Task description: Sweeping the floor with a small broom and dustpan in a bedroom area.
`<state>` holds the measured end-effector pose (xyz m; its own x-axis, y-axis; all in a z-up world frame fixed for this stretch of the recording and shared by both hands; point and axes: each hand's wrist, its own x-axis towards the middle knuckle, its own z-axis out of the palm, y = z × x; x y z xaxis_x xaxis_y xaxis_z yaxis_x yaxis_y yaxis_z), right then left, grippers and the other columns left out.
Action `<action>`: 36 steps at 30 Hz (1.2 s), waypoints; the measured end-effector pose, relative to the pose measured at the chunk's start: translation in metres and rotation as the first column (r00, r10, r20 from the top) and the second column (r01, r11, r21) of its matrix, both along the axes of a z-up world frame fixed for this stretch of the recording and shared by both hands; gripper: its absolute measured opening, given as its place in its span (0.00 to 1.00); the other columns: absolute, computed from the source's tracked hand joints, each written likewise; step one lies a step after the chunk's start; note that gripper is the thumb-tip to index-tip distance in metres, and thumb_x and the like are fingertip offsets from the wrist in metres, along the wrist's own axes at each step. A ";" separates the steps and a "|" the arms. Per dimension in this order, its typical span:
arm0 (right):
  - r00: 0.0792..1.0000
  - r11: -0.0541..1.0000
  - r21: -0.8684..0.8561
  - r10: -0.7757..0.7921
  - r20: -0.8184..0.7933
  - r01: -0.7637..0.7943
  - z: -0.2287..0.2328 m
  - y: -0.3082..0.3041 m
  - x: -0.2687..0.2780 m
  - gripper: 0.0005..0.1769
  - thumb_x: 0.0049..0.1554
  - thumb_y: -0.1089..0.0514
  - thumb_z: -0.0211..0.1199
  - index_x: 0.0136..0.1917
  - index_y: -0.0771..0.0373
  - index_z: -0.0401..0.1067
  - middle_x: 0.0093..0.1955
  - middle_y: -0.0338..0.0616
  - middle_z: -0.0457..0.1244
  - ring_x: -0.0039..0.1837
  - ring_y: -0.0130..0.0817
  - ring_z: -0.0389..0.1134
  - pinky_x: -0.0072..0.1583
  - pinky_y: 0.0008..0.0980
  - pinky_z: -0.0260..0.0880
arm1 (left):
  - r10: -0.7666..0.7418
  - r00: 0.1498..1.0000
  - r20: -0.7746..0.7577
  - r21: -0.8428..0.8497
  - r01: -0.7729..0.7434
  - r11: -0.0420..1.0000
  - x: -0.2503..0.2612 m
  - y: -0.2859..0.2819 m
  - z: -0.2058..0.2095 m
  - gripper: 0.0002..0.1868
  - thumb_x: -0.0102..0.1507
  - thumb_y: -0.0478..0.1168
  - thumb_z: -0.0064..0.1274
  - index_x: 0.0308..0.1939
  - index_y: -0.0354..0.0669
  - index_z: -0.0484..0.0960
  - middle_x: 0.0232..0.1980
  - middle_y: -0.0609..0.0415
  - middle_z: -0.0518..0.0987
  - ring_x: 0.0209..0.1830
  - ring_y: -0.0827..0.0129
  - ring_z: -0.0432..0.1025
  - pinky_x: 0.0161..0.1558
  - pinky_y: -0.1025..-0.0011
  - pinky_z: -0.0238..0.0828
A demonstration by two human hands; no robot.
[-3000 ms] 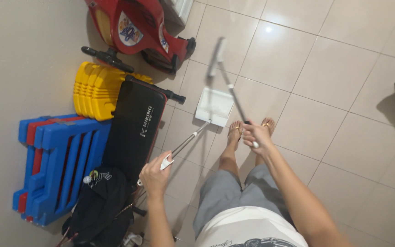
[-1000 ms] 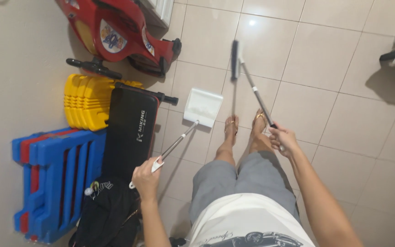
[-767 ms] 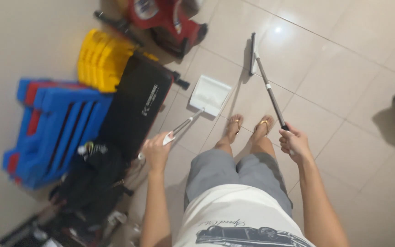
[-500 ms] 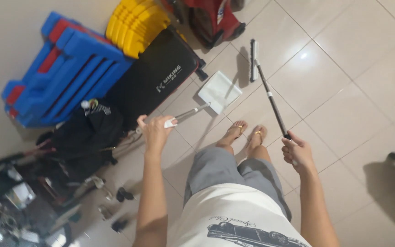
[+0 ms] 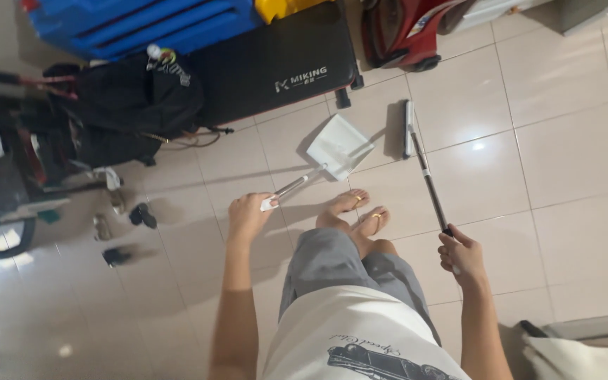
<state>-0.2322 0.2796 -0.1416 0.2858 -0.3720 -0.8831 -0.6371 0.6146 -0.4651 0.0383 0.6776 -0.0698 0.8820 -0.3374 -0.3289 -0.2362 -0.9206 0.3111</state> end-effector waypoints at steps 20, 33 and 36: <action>0.979 0.980 -0.041 0.197 0.047 -0.195 0.036 -0.021 0.105 0.30 0.59 0.67 0.59 0.75 0.66 0.63 0.34 0.38 0.58 0.28 0.21 0.49 0.29 0.25 0.46 | 0.518 0.839 0.169 -0.128 -0.502 0.855 0.159 -0.083 -0.032 0.16 0.64 0.44 0.60 0.51 0.39 0.79 0.41 0.42 0.85 0.42 0.51 0.82 0.41 0.58 0.79; 0.997 0.996 0.068 0.061 -0.040 -0.058 0.040 0.000 0.184 0.28 0.58 0.66 0.58 0.72 0.63 0.65 0.31 0.38 0.55 0.27 0.22 0.48 0.28 0.25 0.45 | 0.399 0.903 0.159 0.185 -0.425 0.886 0.376 -0.111 -0.097 0.25 0.63 0.50 0.61 0.61 0.48 0.74 0.54 0.50 0.82 0.56 0.54 0.77 0.57 0.51 0.68; 1.000 0.991 0.134 -0.003 0.002 0.003 0.046 0.008 0.202 0.25 0.59 0.64 0.58 0.70 0.64 0.65 0.30 0.35 0.52 0.27 0.21 0.47 0.28 0.24 0.44 | 0.389 0.892 0.229 0.212 -0.436 0.875 0.381 -0.117 -0.091 0.28 0.60 0.49 0.63 0.61 0.48 0.73 0.58 0.49 0.79 0.59 0.51 0.74 0.57 0.48 0.65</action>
